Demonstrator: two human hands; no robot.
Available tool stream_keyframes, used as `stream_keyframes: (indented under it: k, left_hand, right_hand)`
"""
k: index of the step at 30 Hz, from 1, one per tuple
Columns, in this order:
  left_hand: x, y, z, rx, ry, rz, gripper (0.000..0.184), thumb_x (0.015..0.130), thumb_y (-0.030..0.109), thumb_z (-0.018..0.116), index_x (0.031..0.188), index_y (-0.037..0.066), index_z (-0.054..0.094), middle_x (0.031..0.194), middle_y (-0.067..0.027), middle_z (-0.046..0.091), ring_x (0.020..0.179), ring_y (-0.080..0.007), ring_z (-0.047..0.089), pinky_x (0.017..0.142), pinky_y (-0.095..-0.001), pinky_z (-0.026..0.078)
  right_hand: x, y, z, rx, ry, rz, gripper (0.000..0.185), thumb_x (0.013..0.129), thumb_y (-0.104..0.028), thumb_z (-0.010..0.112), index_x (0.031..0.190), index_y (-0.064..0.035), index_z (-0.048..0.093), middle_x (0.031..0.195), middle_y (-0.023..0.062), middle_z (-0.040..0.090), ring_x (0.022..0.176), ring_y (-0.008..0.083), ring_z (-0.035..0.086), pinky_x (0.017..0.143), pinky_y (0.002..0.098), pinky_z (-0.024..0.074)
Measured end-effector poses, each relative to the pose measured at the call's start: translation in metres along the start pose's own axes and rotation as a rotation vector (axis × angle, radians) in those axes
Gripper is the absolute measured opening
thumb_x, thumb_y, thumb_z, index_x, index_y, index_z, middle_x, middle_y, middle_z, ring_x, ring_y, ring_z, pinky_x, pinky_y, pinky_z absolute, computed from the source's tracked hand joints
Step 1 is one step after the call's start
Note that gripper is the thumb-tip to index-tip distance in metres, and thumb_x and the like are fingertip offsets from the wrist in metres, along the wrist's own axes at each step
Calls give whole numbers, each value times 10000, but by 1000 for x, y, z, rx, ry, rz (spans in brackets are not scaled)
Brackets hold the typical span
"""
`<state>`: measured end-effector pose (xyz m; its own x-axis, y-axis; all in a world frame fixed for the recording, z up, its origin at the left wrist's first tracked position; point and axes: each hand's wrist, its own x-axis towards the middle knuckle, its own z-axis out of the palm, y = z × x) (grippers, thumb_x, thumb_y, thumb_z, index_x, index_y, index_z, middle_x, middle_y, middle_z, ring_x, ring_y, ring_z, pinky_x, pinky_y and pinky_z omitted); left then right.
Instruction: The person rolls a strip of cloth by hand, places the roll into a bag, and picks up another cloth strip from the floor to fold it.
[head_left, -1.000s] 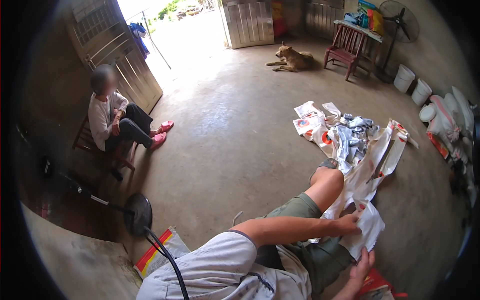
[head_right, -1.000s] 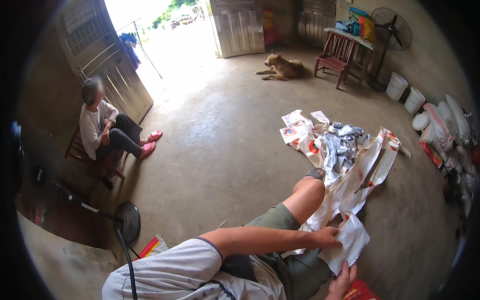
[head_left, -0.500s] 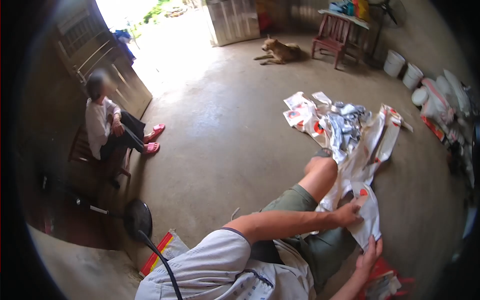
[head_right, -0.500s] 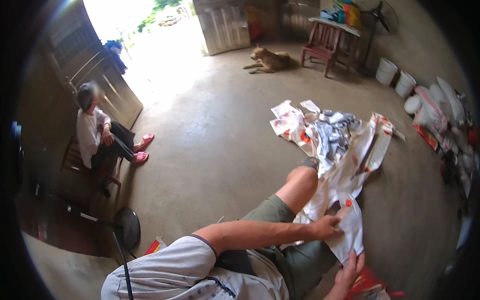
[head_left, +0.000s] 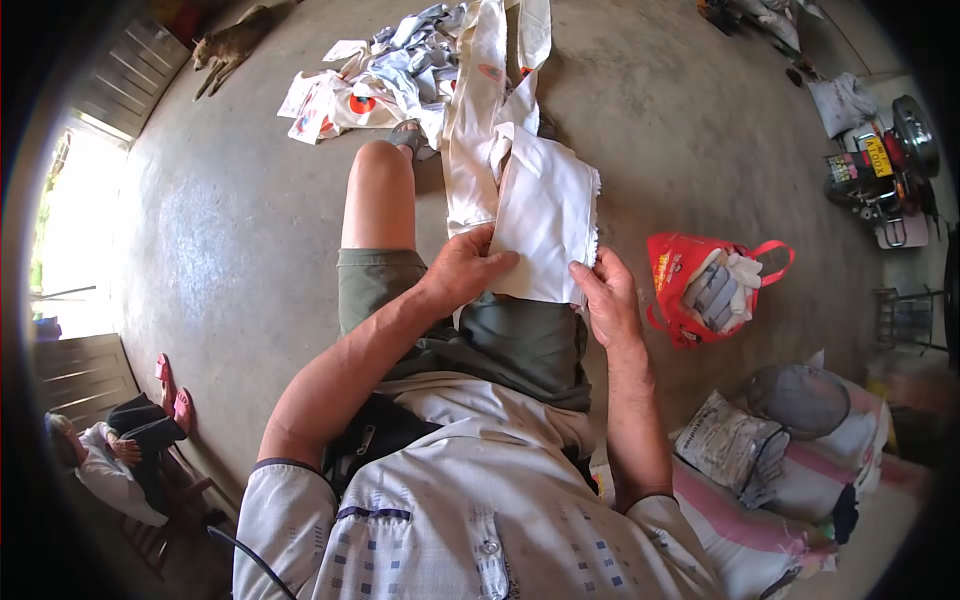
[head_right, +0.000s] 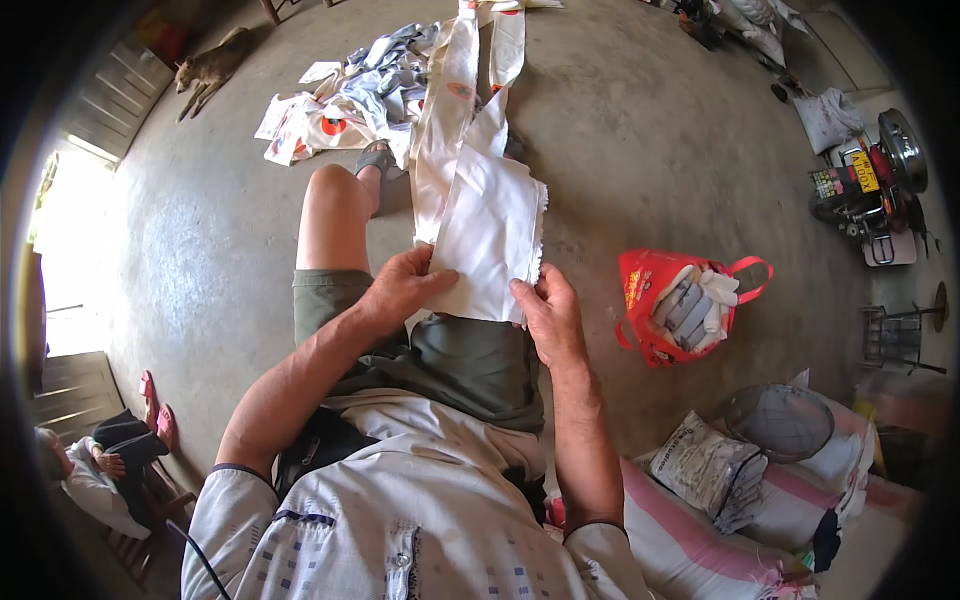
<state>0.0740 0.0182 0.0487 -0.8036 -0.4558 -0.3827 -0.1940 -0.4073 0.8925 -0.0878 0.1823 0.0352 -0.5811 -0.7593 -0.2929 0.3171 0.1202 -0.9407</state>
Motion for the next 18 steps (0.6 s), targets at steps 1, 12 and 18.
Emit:
stream_keyframes:
  k: [1, 12, 18]
  left_hand:
    - [-4, 5, 2, 68, 20, -5, 305, 919, 120, 661, 1181, -26, 602, 986, -50, 682, 869, -94, 628, 778, -269, 518]
    - [-31, 1, -3, 559, 82, 217, 589, 934, 97, 616, 1484, 153, 415, 659, 60, 480, 619, -44, 403, 594, -249, 404]
    - [-27, -15, -20, 486, -154, 209, 419, 937, -2, 526, 1340, 91, 593, 817, 47, 573, 726, -21, 461, 690, -214, 431]
  right_hand:
    - [-3, 0, 1, -14, 21, -1, 384, 911, -47, 644, 1258, 62, 520, 971, 66, 668, 807, 95, 603, 687, 260, 505]
    - [-28, 16, -13, -173, 27, -227, 390, 932, -22, 611, 1317, -66, 578, 789, -8, 613, 625, 54, 524, 544, 225, 456]
    - [-33, 24, -27, -165, -65, -154, 308, 934, 9, 536, 1218, -46, 643, 798, -32, 610, 675, 43, 524, 614, 222, 457]
